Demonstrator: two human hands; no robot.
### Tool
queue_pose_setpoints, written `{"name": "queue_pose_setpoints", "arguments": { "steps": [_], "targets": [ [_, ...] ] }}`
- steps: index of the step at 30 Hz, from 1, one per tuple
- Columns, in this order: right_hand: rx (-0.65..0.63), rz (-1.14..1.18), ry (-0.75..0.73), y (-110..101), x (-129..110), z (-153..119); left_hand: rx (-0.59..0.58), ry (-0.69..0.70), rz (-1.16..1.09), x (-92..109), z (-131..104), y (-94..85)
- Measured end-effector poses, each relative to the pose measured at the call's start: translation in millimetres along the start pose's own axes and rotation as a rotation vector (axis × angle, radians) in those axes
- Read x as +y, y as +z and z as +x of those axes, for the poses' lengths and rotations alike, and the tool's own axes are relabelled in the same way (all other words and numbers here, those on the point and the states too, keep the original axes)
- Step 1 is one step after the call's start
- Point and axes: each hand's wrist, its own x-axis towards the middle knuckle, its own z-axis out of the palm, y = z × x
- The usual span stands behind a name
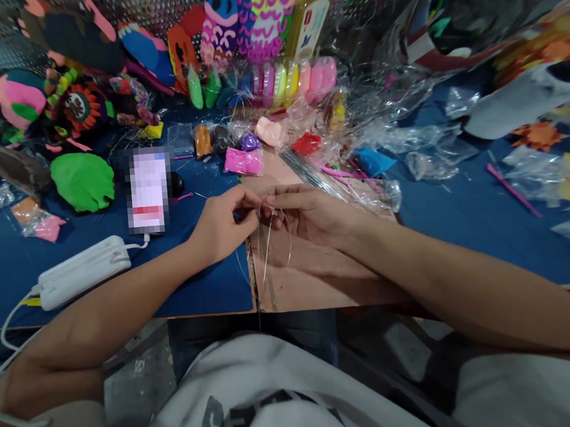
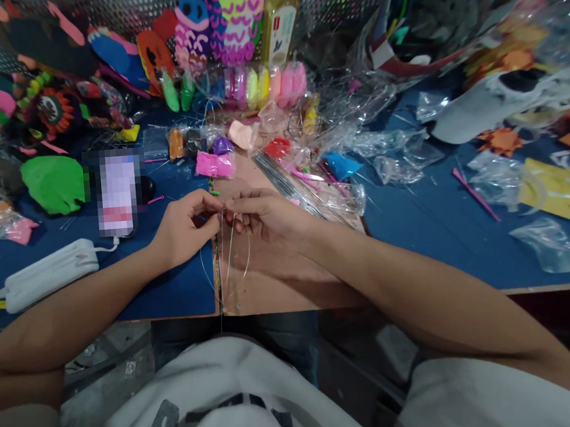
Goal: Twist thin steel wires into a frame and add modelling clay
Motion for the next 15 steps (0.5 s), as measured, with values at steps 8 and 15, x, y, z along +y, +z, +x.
{"name": "queue_pose_setpoints", "arguments": {
  "steps": [8,15],
  "targets": [
    [0.021,-0.064,-0.109,3,3,0,-0.001,0.463,0.56,-9,3,-12.8],
    [0.019,-0.087,-0.138,1,4,2,-0.079,0.449,0.698,-9,4,-13.7]
  ]
}}
